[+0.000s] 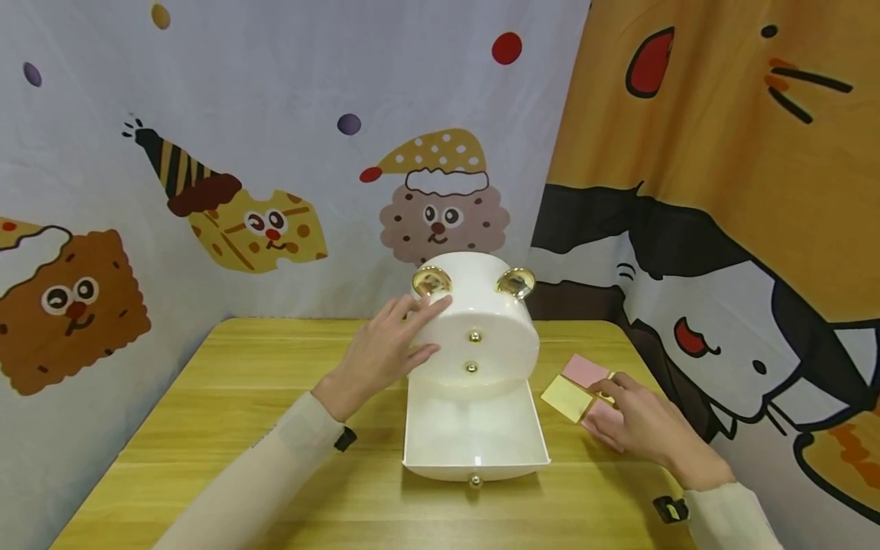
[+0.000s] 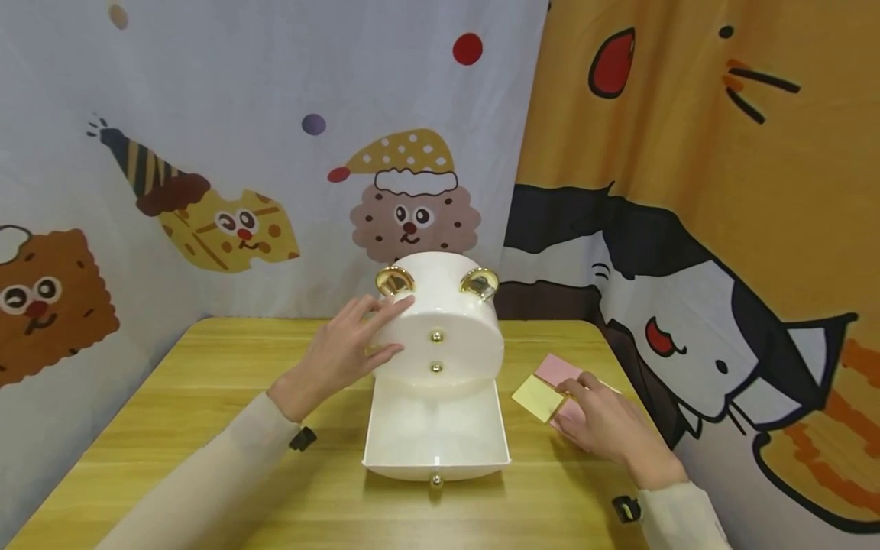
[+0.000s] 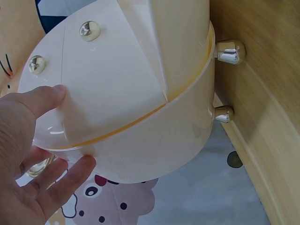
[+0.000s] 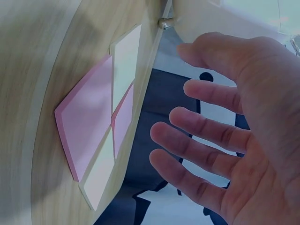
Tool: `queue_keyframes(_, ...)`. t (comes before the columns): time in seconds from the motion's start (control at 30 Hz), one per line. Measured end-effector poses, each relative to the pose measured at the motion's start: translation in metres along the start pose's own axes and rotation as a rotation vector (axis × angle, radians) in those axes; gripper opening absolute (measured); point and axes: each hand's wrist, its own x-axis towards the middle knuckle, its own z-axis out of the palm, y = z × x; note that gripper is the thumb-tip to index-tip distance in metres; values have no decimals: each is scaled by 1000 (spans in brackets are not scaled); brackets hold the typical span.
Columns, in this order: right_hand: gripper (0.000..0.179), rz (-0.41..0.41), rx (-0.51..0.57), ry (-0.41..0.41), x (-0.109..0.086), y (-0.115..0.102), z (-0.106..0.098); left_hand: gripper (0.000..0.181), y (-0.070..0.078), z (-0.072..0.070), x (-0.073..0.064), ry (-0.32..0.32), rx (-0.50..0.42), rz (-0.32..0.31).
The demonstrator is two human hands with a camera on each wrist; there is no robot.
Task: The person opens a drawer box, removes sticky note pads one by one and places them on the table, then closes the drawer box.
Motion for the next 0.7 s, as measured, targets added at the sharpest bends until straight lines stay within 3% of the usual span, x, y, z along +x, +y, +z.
queue_keyframes(0.27, 41, -39, 51, 63, -1, -7, 0, 84, 0, 0, 0, -1, -6, -3)
queue_keyframes(0.7, 38, -38, 61, 50, -4, -26, -6, 84, 1, 1, -2, -3, -14, -6)
